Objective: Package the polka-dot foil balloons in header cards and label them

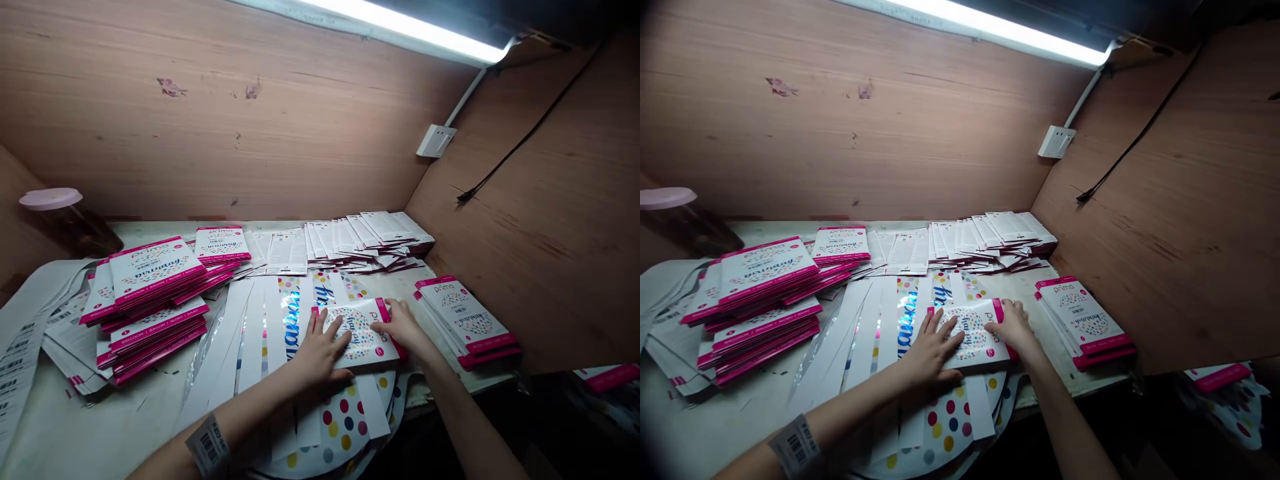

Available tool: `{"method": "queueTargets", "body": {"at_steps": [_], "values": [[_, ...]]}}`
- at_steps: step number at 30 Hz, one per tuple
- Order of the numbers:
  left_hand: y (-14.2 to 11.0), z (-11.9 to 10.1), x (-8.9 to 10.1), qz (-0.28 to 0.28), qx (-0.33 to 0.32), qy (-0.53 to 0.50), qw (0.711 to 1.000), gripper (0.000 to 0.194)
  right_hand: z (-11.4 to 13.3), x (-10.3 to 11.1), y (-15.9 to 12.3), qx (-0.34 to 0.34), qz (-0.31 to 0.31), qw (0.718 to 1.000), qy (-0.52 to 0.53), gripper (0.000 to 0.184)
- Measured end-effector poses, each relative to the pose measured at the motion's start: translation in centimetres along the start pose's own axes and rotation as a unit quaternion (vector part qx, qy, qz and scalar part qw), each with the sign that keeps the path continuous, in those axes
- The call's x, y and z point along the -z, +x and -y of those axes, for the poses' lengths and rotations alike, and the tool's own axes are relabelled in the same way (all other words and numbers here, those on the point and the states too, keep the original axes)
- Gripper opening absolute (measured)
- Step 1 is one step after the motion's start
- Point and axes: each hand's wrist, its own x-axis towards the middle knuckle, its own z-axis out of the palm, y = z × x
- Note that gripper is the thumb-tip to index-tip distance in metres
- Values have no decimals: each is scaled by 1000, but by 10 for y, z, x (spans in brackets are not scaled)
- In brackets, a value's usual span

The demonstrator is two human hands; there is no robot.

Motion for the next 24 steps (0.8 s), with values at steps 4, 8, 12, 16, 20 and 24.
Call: {"method": "queueTargets", "body": {"at_steps": [4,8,12,16,20,24], "values": [[2,0,-4,19,-5,34,999,88,30,-29,40,31,-2,998,-55,30],[3,-1,-3,25,-5,40,999,96,59,-73,84,24,71,995,-66,24],[3,0,-2,22,-11,27,999,93,66,-72,84,88,123,988,-34,21],[1,1,-3,0,-24,9,1000,86,44,-33,32,209,120,971,-4,12],[1,2,-9,-39,-19,2,999,83,4,-18,-30,306,87,948,-19,13],[4,2,-10,-46,-38,7,998,91,-26,-30,-67,361,50,929,-60,24]]}}
